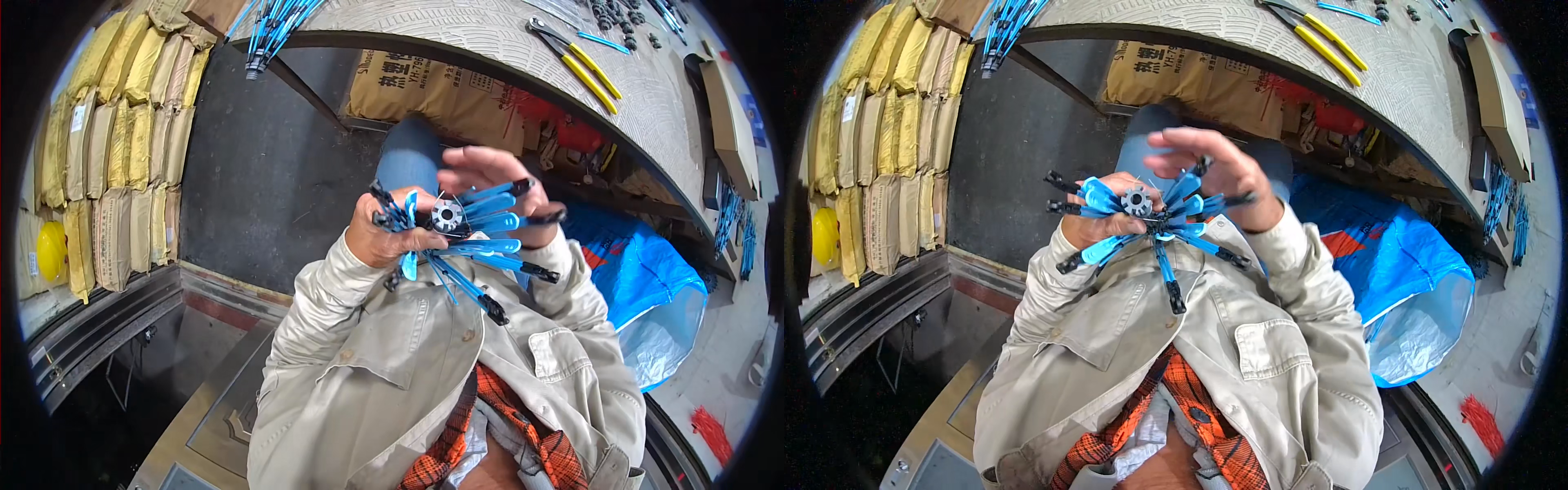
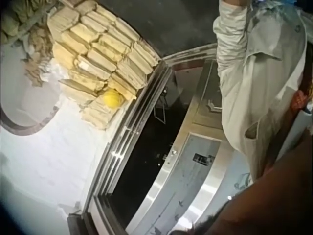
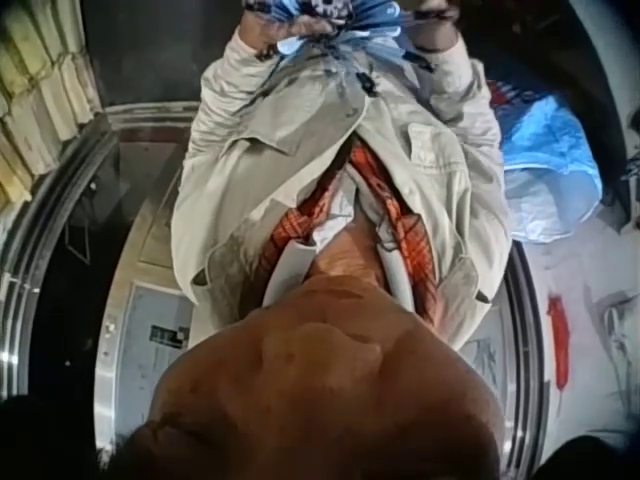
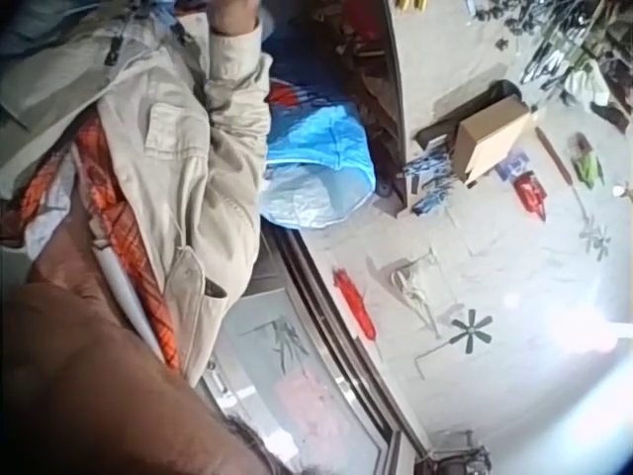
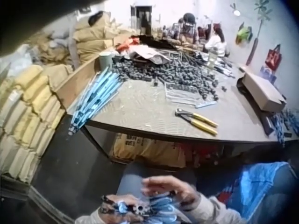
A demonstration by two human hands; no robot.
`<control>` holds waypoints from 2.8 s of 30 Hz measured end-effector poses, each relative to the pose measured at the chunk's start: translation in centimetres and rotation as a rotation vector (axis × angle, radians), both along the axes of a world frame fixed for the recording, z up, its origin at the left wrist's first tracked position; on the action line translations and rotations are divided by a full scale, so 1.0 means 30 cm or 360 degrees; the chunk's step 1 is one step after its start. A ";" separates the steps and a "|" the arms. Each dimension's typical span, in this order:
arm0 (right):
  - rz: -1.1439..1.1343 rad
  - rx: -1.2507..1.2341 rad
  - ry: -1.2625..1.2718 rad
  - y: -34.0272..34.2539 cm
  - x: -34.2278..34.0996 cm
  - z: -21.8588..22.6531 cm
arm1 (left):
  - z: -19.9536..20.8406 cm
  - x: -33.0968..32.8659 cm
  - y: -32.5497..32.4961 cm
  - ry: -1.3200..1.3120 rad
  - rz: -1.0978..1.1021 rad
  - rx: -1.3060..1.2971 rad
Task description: Assembling blue plastic components into a circular fixture and using pliers to secure them.
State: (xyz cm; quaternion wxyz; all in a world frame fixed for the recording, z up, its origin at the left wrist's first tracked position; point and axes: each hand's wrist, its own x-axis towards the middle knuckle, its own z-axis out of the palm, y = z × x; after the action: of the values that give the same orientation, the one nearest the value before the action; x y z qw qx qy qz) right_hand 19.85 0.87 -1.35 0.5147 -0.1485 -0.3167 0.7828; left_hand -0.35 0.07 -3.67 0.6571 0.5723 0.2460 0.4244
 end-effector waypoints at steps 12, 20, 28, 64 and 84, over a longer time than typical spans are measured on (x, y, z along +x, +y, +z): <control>-0.0431 0.0508 -0.0913 -0.116 -0.009 0.027 | 0.095 0.060 -0.033 0.0158 0.0268 0.0215; -0.0116 0.0240 -0.0967 -0.071 0.020 0.093 | 0.101 0.105 -0.051 0.0117 0.0531 0.0229; -0.0116 -0.0086 -0.1046 -0.066 0.005 0.143 | 0.072 0.050 -0.012 -0.0022 0.0211 0.0102; -0.0477 0.0204 -0.1090 -0.057 -0.022 0.095 | 0.101 0.049 -0.059 0.0279 0.0387 -0.0051; -0.0208 0.0925 -0.1235 -0.049 0.005 0.105 | -0.005 0.000 0.242 -0.0276 -0.1522 -0.0690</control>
State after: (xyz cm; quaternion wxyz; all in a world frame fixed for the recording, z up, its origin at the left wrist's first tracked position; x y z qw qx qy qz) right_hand 19.99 -0.61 1.79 0.4268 -0.2991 -0.6805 0.5150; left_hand -0.37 7.34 -3.81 0.8984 0.4344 -0.0157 0.0627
